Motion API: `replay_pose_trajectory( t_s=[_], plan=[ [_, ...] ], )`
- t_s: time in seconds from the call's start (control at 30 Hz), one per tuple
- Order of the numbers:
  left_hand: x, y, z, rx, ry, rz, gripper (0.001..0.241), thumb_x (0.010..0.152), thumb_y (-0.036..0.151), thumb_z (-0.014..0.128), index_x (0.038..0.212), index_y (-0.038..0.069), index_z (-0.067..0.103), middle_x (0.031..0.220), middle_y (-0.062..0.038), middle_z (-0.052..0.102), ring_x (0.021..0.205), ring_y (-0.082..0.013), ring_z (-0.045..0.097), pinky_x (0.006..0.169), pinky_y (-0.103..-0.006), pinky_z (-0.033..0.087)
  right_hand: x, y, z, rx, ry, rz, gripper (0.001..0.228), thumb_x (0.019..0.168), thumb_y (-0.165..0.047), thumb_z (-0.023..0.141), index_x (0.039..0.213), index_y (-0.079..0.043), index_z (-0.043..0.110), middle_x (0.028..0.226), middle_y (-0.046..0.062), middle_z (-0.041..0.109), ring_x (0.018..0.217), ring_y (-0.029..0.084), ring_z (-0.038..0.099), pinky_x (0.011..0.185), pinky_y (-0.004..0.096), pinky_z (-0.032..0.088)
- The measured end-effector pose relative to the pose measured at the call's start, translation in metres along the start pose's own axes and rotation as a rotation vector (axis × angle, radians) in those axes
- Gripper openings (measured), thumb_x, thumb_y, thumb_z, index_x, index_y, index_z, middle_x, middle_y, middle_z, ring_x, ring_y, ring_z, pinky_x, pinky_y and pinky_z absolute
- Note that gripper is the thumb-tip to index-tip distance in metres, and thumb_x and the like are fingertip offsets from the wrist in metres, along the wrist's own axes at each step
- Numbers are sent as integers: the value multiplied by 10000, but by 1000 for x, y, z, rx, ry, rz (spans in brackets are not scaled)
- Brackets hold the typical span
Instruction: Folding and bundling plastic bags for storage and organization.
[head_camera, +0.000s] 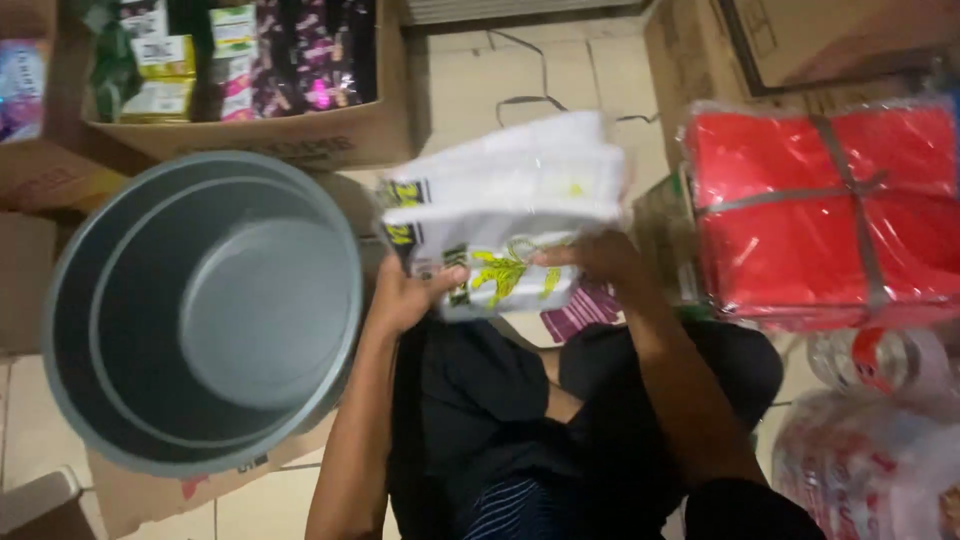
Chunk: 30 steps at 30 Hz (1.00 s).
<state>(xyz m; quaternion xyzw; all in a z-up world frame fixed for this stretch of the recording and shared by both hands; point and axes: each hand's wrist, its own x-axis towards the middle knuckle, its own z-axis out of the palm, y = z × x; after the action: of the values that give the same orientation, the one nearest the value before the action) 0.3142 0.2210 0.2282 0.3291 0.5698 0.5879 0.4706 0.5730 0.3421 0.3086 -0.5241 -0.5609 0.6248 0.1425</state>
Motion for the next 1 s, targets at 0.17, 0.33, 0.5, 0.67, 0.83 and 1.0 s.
replay_pose_trajectory(
  t_s=[0.17, 0.33, 0.5, 0.67, 0.83, 1.0],
  plan=[
    [85, -136, 2, 368, -172, 182, 429, 763, -9, 816, 1156, -98, 669, 1069, -330, 708, 1015, -445, 695, 756, -559, 576, 65, 153, -66, -555, 477, -1215, 407, 812, -220, 879, 1161, -206, 671, 1228, 8, 471, 1164, 237, 516, 1046, 393, 491],
    [89, -156, 11, 426, -246, 160, 350, 735, -73, 762, 1079, -101, 699, 1020, -292, 726, 959, -413, 703, 761, -527, 580, 129, 240, -40, -585, 402, -795, 469, 884, -278, 758, 1309, -191, 579, 1378, 61, 424, 1305, 273, 429, 1141, 414, 374],
    [93, -178, 3, 328, -259, 75, 395, 731, -7, 749, 1122, -44, 708, 1026, -223, 738, 976, -306, 676, 838, -496, 555, 178, 336, -40, -595, 261, -403, 547, 957, -337, 638, 1458, -178, 487, 1527, 112, 378, 1445, 308, 342, 1237, 432, 257],
    [81, -96, 51, 195, -37, -126, 563, 707, 160, 956, 1167, 3, 672, 982, -135, 733, 887, -237, 692, 863, -460, 553, 155, 218, -26, -92, 249, 190, 1240, 560, -648, 968, 1536, -101, 432, 1531, 143, 506, 1429, 280, 485, 1217, 385, 338],
    [112, -96, 58, 335, 92, -359, 788, 797, 447, 898, 1344, -2, 551, 1220, -200, 646, 1120, -309, 616, 973, -492, 504, 166, 173, -25, 127, 231, 9, 720, 727, -499, 927, 1296, -126, 694, 1212, 96, 737, 1143, 239, 697, 957, 407, 550],
    [134, -141, 58, 381, 146, -524, 872, 787, 494, 894, 1377, -45, 545, 1243, -269, 639, 1180, -391, 651, 981, -519, 526, 205, 204, -23, 312, 324, -111, 671, 786, -282, 928, 1331, -4, 651, 1249, 184, 706, 1147, 276, 662, 996, 434, 524]
  ],
)
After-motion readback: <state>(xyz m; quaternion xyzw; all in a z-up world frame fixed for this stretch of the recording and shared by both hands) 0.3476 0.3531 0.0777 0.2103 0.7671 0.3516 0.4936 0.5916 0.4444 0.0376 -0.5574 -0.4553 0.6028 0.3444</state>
